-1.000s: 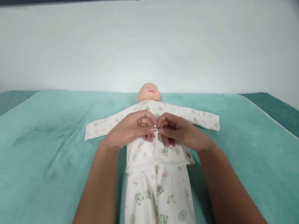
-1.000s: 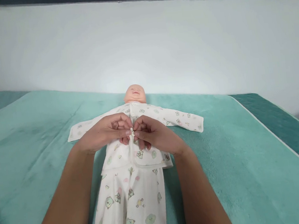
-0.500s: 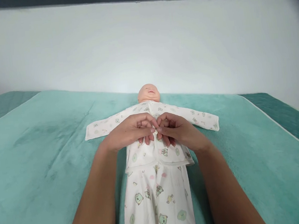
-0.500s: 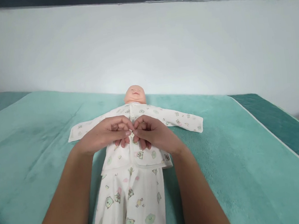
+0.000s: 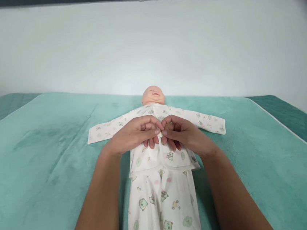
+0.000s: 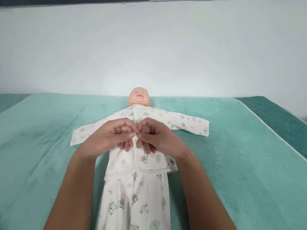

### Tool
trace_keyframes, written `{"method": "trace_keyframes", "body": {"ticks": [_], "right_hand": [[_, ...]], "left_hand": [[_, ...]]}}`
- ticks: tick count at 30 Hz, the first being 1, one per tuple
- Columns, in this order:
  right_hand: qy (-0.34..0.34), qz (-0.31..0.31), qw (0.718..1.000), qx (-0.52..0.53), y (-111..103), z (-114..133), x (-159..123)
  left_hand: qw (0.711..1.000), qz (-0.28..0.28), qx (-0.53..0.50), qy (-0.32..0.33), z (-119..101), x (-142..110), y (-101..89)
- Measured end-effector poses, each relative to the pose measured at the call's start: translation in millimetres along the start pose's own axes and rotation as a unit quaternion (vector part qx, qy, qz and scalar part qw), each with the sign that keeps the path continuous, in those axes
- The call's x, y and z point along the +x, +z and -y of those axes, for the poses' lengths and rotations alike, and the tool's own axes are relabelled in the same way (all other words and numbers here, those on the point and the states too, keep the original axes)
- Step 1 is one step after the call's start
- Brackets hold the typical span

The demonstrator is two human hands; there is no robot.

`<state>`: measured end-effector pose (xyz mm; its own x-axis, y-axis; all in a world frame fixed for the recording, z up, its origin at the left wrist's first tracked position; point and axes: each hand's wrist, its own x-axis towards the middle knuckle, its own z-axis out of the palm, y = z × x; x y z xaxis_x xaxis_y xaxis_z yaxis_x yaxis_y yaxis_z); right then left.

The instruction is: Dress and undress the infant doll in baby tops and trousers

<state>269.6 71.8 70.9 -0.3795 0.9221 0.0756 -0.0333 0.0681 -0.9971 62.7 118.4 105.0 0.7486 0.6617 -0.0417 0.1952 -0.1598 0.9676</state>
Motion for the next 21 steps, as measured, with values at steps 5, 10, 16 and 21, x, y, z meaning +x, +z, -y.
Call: {"method": "trace_keyframes", "body": {"ticks": [5,10,16,21], "right_hand": [[-0.020,-0.027,0.999,0.033,0.4,-1.5,0.3],[-0.098,-0.153,0.978,0.107,4.1,-4.7,4.9],[-0.200,-0.289,0.936,0.010,9.9,-12.0,13.4],[-0.170,-0.276,0.929,-0.179,10.7,-22.6,19.2]], "left_hand": [[0.980,-0.175,-0.013,0.090,4.8,6.8,4.9],[0.938,-0.303,0.042,0.163,12.3,15.0,5.8],[0.945,-0.250,0.129,0.165,19.8,22.0,8.6],[0.939,-0.232,0.208,0.145,27.5,28.8,10.1]]}}
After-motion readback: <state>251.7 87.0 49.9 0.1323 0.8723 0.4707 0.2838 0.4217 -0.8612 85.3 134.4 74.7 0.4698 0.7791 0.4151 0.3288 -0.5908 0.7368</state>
